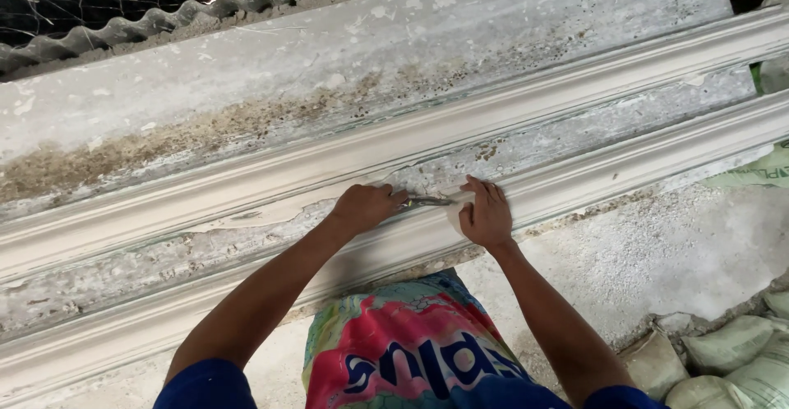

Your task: Refining the edges and surfaces of decorative gypsum molding pieces using a putty knife.

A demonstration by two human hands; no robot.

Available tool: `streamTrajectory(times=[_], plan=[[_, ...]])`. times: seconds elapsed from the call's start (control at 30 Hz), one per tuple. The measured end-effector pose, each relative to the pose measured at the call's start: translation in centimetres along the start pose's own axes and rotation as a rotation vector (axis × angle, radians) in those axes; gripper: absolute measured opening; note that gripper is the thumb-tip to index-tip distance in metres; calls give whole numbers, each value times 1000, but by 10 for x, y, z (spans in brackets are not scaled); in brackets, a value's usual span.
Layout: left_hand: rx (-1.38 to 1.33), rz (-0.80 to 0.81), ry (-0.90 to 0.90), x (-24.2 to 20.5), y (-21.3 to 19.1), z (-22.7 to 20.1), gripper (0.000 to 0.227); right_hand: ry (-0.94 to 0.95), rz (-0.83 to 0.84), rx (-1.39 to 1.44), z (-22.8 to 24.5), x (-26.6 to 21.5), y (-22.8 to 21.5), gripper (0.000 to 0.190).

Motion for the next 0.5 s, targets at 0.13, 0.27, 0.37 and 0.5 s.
streamTrajectory(times=[0.13, 0.27, 0.37, 0.5], plan=[[-7, -26, -13, -14, 8, -1, 39, 9, 7, -7, 2, 3, -2, 58], [13, -119, -52, -12, 23, -5, 38, 8, 5, -10, 4, 5, -5, 57], [65, -212, -95, -15, 26, -15, 37, 7, 12, -13, 4, 4, -6, 56], [195, -505, -187, -40, 3, -32, 30, 4, 1, -22, 3, 3, -3, 52]])
Point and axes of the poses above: each hand's wrist, its own x-axis towards the middle knuckle, its own y-axis out of the palm, z = x × y, the point moved 7 cm from there along x, towards the middle knuckle, and after that the axes turned 4 degrees about y, right-handed, at the moved point
